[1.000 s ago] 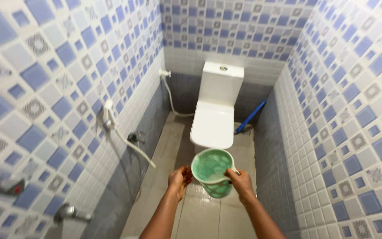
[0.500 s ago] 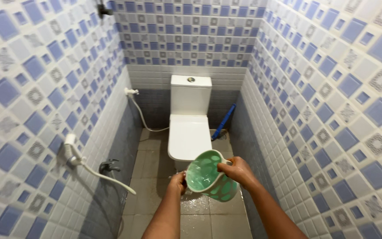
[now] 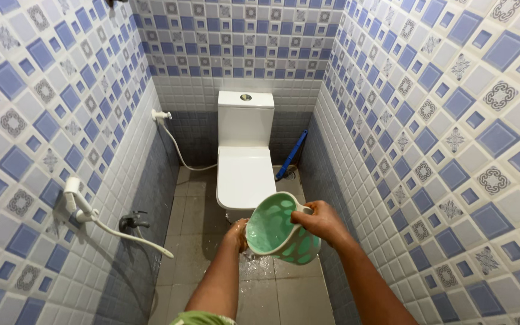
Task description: The person turns on a wall tap to fill a bucket with water, then uses a handheld bidet sprayer to rinse the toilet bowl and the surrounding floor area. Afterward, they use a green cup to scoop water from the bucket and pour it into the toilet bowl.
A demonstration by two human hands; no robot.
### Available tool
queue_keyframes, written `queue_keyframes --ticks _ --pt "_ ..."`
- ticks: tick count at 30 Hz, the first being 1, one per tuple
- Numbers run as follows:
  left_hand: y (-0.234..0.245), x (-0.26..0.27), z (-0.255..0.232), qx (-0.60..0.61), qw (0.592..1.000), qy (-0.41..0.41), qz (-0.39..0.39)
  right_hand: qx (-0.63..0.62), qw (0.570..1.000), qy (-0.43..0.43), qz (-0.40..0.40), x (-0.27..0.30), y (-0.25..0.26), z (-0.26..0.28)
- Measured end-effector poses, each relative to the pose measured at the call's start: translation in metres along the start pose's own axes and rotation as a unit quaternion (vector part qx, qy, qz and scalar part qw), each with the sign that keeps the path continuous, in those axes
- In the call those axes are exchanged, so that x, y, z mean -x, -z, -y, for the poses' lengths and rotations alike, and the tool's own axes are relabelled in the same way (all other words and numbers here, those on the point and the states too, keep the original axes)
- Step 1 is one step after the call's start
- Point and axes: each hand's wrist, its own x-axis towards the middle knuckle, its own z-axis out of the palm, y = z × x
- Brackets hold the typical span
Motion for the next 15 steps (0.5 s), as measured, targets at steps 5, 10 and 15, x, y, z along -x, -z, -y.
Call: queue_keyframes --ticks 5,10,15 --pt "-0.005 -0.015 0.001 0.044 0.999 -0.003 0.009 0.017 1.000 -0.001 0.010 0.013 0.003 0.007" --pt "-0.021 -0.002 -0.014 -0.007 0.992 -0.024 -0.121 0.012 1.000 -0.006 0.006 0.022 0.003 0.010" --pt "-0.025 0.019 -0.015 -0.035 0.991 -0.021 -0.124 -0.015 1.000 0.010 -0.012 0.021 -0.001 -0.001"
